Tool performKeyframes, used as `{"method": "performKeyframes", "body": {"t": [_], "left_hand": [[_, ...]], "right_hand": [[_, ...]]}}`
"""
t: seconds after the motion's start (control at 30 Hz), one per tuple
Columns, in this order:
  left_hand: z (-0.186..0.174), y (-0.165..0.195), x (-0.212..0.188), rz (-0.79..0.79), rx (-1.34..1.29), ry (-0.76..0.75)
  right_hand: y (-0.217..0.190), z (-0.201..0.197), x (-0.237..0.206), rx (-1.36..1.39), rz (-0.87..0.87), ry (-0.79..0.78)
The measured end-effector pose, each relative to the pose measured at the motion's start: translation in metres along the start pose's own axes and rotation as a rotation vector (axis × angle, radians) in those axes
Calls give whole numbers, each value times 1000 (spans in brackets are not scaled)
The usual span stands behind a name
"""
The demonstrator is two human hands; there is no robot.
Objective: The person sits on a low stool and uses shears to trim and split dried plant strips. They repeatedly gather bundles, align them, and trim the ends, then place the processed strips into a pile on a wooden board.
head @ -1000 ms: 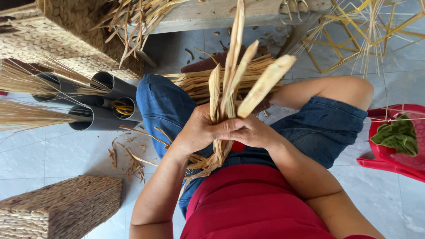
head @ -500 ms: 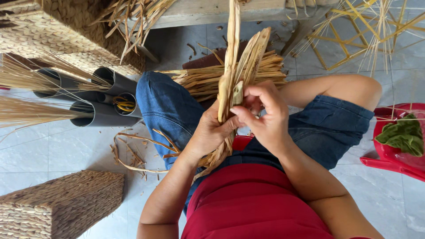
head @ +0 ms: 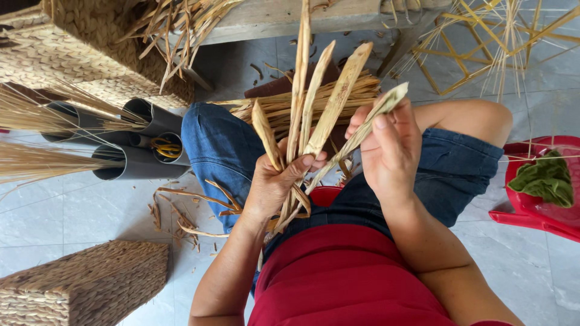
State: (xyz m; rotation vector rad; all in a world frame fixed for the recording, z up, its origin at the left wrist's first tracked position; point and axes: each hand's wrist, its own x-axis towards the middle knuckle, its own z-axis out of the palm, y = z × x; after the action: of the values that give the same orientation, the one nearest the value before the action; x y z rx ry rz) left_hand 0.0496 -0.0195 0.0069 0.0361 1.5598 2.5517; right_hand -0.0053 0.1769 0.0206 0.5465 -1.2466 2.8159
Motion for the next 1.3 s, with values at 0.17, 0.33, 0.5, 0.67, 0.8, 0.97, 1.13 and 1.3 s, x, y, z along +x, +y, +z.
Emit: {"method": "performKeyframes", "body": {"t": [0.17, 0.33, 0.5, 0.67, 0.8, 0.97, 1.13, 1.3], "left_hand": [[-2, -5, -8, -59, 20, -48], [2, -14, -9, -82, 78, -24], [-3, -17, -8, -43, 94, -7], [-3, -19, -12, -22, 132, -77], [-1, -14, -13, -110, 176, -92], [-5, -4, -10, -178, 189, -96], [-13, -1, -5, -237, 340, -211], [-31, 11, 10, -58, 151, -216]], "right_hand": [[1, -2, 3, 115, 114, -29], [2, 0, 3, -49, 144, 32], [-4, 4, 4, 50, 157, 38], [2, 9, 4, -78, 134, -43], [4, 11, 9, -193, 12, -80], [-6, 10, 15, 62, 145, -4], [-1, 2, 16, -7, 132, -26], [-4, -9, 20, 17, 94, 59]]}}
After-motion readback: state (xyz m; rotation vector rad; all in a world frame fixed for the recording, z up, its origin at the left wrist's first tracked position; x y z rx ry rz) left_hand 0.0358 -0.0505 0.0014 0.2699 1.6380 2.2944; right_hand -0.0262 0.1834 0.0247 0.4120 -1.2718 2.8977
